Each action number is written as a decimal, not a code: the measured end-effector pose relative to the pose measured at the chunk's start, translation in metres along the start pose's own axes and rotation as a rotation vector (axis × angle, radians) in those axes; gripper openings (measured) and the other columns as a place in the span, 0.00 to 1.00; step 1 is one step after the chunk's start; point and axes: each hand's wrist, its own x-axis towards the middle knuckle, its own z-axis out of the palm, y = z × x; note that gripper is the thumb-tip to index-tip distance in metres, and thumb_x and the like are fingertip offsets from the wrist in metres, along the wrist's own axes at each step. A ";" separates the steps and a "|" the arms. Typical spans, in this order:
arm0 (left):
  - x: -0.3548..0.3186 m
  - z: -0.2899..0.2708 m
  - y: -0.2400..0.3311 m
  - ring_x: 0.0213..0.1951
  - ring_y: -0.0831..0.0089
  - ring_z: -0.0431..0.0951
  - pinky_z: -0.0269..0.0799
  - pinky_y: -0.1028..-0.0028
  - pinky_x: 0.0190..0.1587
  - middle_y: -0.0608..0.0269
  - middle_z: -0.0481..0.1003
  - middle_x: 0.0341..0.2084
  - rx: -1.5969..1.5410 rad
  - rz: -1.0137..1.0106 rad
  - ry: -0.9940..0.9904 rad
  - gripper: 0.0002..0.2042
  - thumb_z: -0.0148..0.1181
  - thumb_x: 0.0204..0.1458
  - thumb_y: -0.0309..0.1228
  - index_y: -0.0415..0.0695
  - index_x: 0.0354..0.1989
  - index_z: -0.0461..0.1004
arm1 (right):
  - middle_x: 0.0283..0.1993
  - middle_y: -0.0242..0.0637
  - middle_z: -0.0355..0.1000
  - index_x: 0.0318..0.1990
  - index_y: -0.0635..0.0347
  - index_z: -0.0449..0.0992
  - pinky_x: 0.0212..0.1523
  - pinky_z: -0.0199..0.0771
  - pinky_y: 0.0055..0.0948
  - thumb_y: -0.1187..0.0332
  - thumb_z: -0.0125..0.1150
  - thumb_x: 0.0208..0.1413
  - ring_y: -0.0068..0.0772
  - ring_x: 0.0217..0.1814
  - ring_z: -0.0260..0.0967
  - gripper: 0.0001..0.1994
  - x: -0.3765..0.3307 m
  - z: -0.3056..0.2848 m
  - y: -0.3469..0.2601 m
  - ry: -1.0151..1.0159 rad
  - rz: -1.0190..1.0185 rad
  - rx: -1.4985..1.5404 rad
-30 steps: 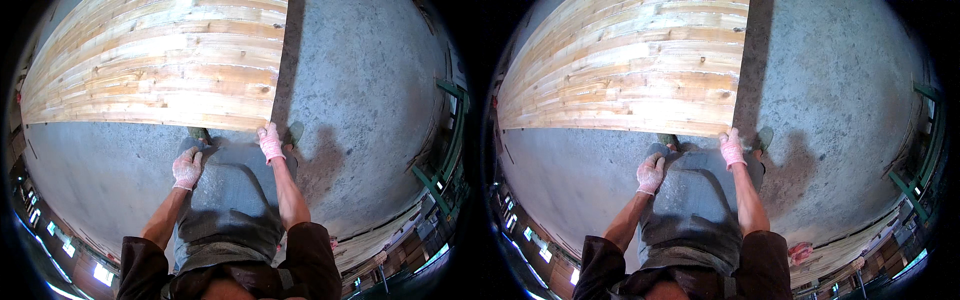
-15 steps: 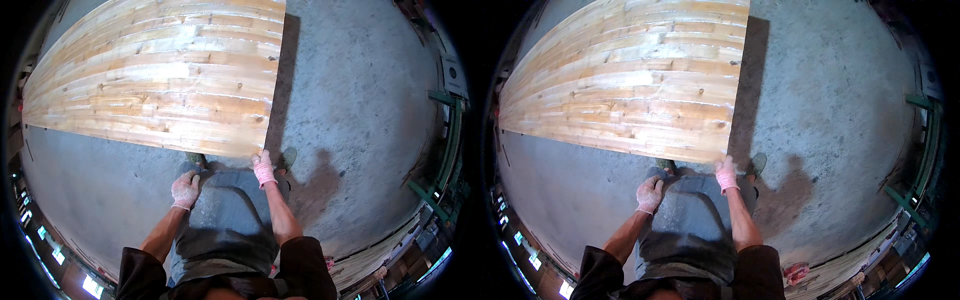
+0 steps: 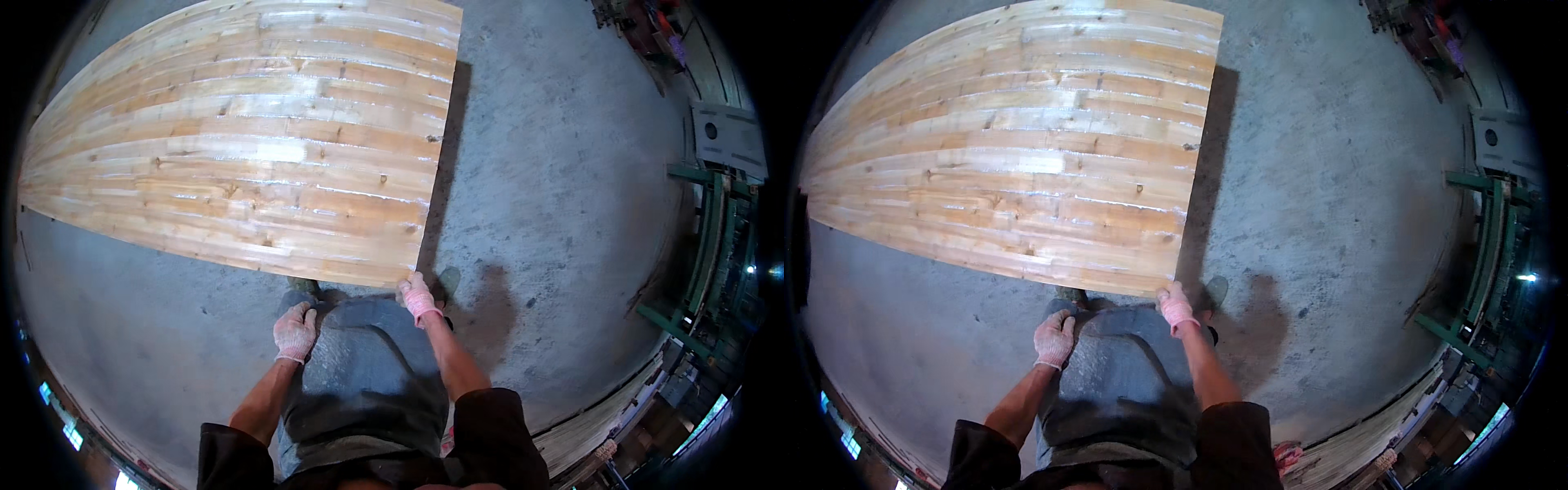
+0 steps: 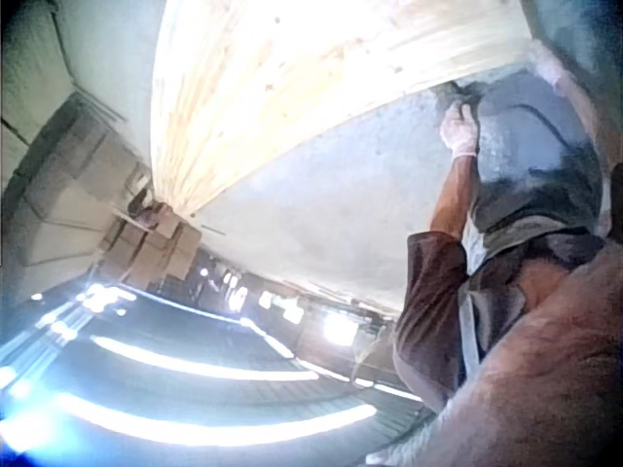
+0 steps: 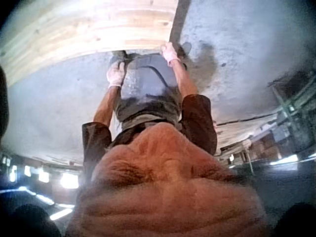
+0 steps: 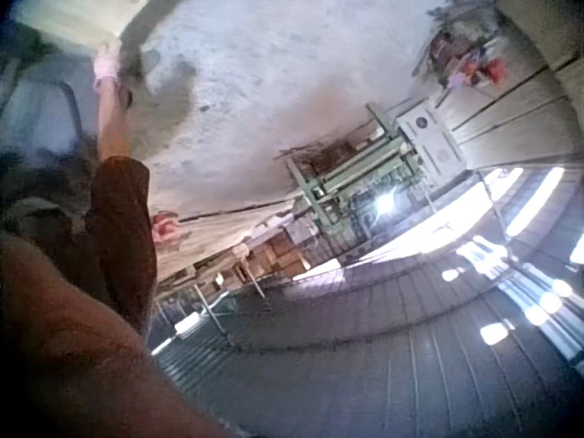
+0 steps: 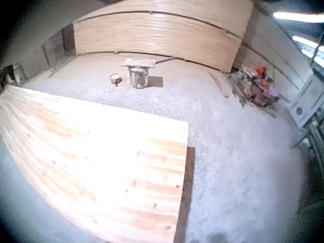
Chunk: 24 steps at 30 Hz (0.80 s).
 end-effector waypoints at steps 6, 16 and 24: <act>0.009 -0.002 0.004 0.43 0.50 0.81 0.76 0.57 0.47 0.51 0.81 0.40 -0.076 -0.049 -0.045 0.14 0.58 0.57 0.42 0.48 0.44 0.82 | 0.52 0.54 0.76 0.56 0.63 0.73 0.53 0.73 0.42 0.57 0.59 0.60 0.48 0.53 0.75 0.22 0.011 -0.108 -0.081 0.395 -0.318 -0.320; -0.017 0.033 0.024 0.47 0.67 0.81 0.73 0.71 0.53 0.54 0.82 0.42 -0.547 -0.482 -0.075 0.17 0.60 0.58 0.37 0.40 0.50 0.79 | 0.52 0.44 0.76 0.62 0.60 0.71 0.45 0.80 0.40 0.66 0.57 0.62 0.39 0.52 0.75 0.21 0.140 -0.189 -0.272 0.068 -0.225 0.045; -0.136 0.108 0.109 0.36 0.81 0.74 0.71 0.77 0.43 0.70 0.79 0.33 -1.043 -0.883 -0.152 0.09 0.61 0.61 0.35 0.41 0.38 0.80 | 0.40 0.40 0.78 0.53 0.65 0.75 0.35 0.82 0.37 0.67 0.57 0.62 0.35 0.37 0.79 0.15 0.189 -0.213 -0.300 -0.201 -0.215 -0.094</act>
